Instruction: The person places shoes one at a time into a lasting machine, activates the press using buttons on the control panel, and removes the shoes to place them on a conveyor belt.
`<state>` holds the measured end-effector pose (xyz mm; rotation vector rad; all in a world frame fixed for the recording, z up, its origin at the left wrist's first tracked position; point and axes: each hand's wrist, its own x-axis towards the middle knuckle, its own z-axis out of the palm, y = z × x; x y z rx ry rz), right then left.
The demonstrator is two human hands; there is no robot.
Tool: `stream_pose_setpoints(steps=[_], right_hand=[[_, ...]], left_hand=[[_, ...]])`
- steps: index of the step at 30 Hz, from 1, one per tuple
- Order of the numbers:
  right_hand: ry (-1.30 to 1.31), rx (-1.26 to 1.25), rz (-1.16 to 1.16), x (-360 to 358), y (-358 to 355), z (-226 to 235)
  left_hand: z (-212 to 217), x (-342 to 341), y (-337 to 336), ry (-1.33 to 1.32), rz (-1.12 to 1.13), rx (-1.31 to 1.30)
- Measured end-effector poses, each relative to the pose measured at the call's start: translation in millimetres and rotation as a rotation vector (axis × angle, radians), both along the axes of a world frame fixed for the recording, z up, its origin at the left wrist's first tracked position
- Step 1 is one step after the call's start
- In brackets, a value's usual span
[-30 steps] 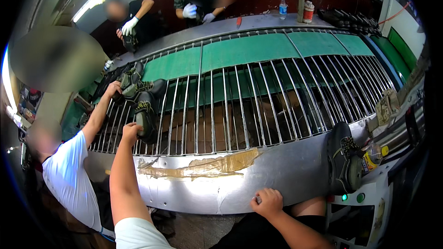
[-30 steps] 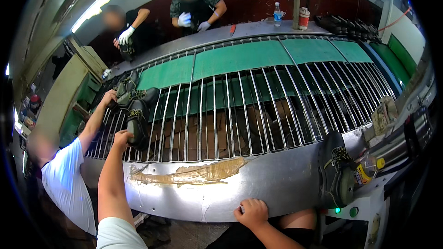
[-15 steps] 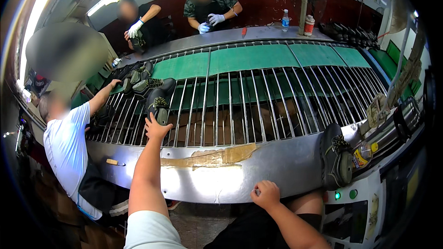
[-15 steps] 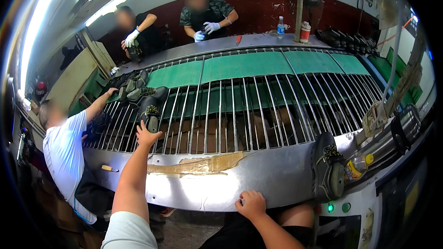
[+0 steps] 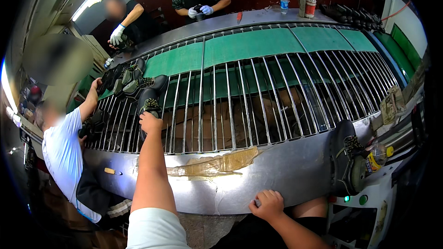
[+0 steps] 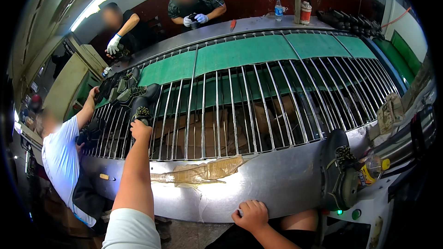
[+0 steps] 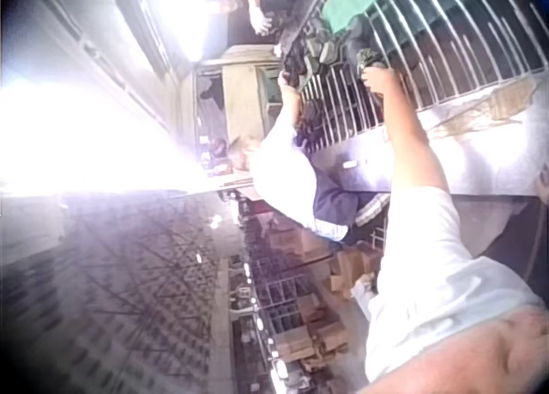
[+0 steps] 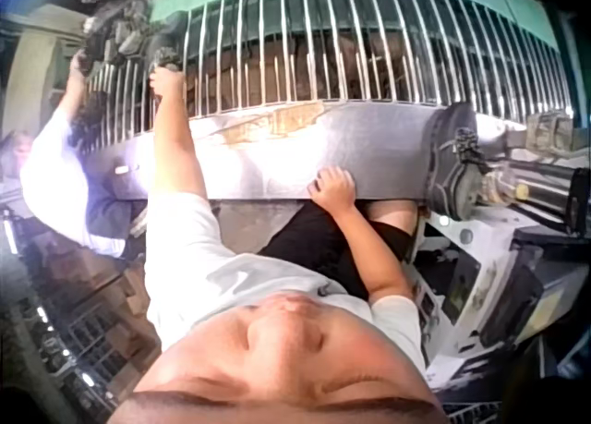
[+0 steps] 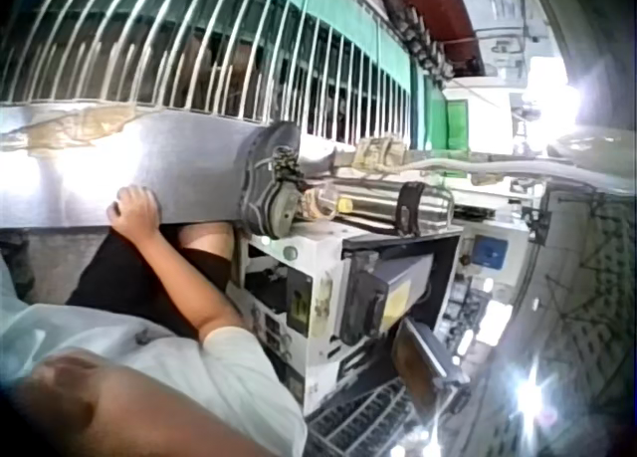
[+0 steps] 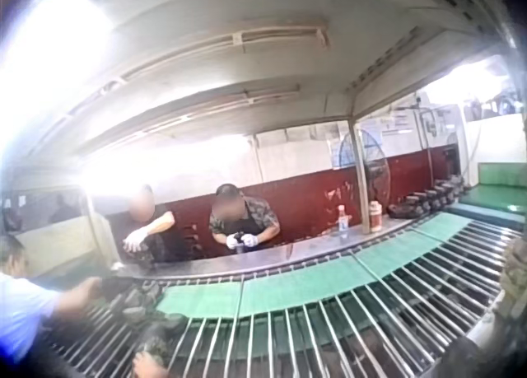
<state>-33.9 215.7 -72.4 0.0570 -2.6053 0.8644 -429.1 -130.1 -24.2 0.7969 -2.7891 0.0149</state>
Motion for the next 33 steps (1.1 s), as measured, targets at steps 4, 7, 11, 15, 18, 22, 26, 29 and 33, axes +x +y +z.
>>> stream_pose_setpoints(steps=[4, 7, 11, 15, 18, 22, 26, 29, 33], right_hand=[[0.008, 0.014, -0.027, -1, 0, 2], [0.004, 0.031, -0.03, 1, -2, 1], [0.015, 0.036, -0.027, 2, -4, 3], [0.0, 0.029, -0.061, 3, -4, -1], [-0.051, -0.023, -0.08, 9, -6, 4], [-0.502, -0.788, -0.043, 25, -2, 5], [-0.572, -1.697, 0.258, 80, 1, 62], [-0.318, -1.574, 0.2, 140, 3, 58], [0.057, -1.421, -0.105, 261, 53, 95]], left_hand=[[30, -2, -14, -0.086, -0.077, 0.106], [60, 5, -34, -0.188, -0.152, 0.173], [74, 25, -61, -0.143, -0.224, 0.337], [113, 81, -32, -0.091, -0.221, 1.105], [106, 158, -30, -0.071, -0.245, 1.627], [85, 275, 7, 0.036, -0.336, 1.822], [71, 393, 75, -0.201, -0.305, 2.125], [68, 456, 140, -0.463, -0.569, 2.095], [64, 513, 228, -0.898, -0.835, 2.066]])
